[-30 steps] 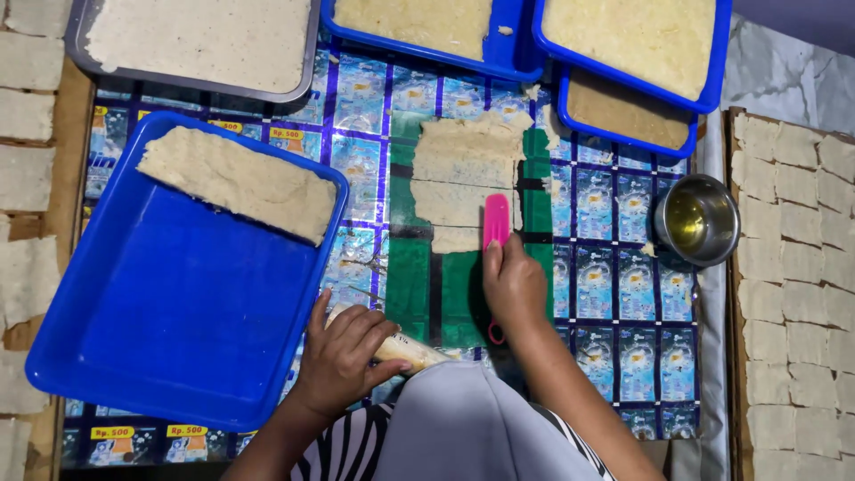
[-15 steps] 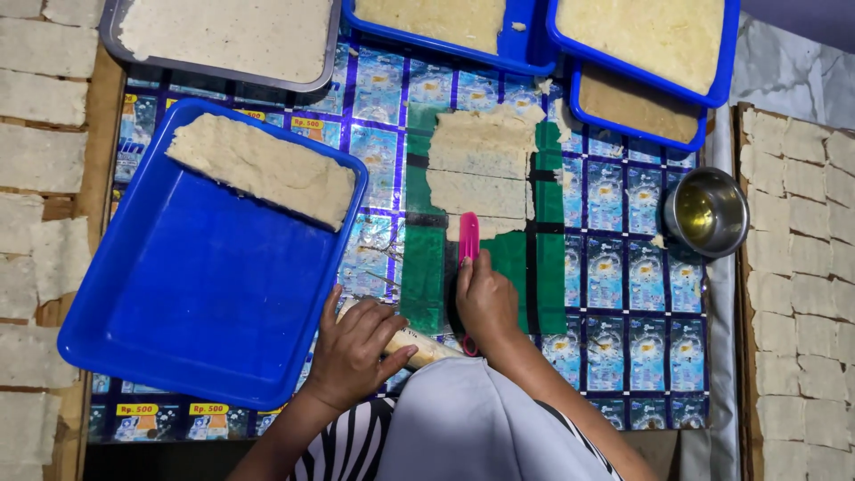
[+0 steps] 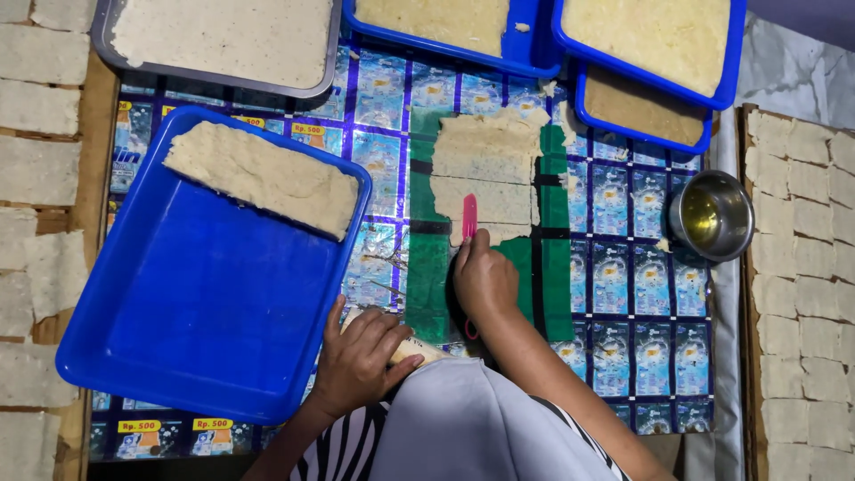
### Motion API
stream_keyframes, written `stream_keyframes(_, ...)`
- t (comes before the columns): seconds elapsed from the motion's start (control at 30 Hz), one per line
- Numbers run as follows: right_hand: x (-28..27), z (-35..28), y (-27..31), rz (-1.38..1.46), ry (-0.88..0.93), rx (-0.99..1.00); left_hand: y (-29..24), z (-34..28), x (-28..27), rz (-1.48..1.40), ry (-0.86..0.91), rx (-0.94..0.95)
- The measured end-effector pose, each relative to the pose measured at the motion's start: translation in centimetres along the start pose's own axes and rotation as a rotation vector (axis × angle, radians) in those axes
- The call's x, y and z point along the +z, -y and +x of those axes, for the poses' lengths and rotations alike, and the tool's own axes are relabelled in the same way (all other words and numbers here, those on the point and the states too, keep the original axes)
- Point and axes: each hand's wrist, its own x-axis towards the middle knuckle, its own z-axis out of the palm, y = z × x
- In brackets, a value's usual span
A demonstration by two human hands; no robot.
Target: Preparing and cutting thin sheets of pastry dough using a rolling pin and a scraper.
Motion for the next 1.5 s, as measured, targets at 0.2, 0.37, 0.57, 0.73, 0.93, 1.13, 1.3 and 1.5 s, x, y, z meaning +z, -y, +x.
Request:
stream_keyframes(0.2,0.9,4.2,0.1,-0.004,-0.021,-0.033,1.0,-1.2,1.8,0.019,-0.014,0.018)
stream_keyframes(0.37,0.6,6.1,0.5,0.017,0.017,-0.015,1.0,-0.8,1.2,0.007,-0.014,0.022)
stream_keyframes(0.57,-4.3,4.1,-5.3,0.054,0.115,0.057,0.3,-0.3,0.5,-0.005,-0.015,0.001)
stream_keyframes(0.73,-9.3,0.8,-11.7,0.505,0.118,0.444,-0.5,0.0,-0.3,0.001,-0.011,-0.019)
stream_keyframes(0.93,-7.4,-1.9,-13.6,1.035,0.349,0.639,-1.5,0.4,-0.7,0.03,0.021,-0.089)
stream_keyframes(1.13,-4.0,1.6,-13.0,1.172,0.303,0.581,-2.1,0.4,-0.6,0.061,-0.009,-0.107)
stream_keyframes(1.3,-3.2,7.5,-13.6,1.215,0.289,0.585,-2.3,0.5,-0.6,0.068,0.002,-0.126)
stream_keyframes(1.5,-6.6,10.2,-16.0,0.329,0.212,0.225,-2.3,0.5,-0.4,0.085,-0.021,-0.123)
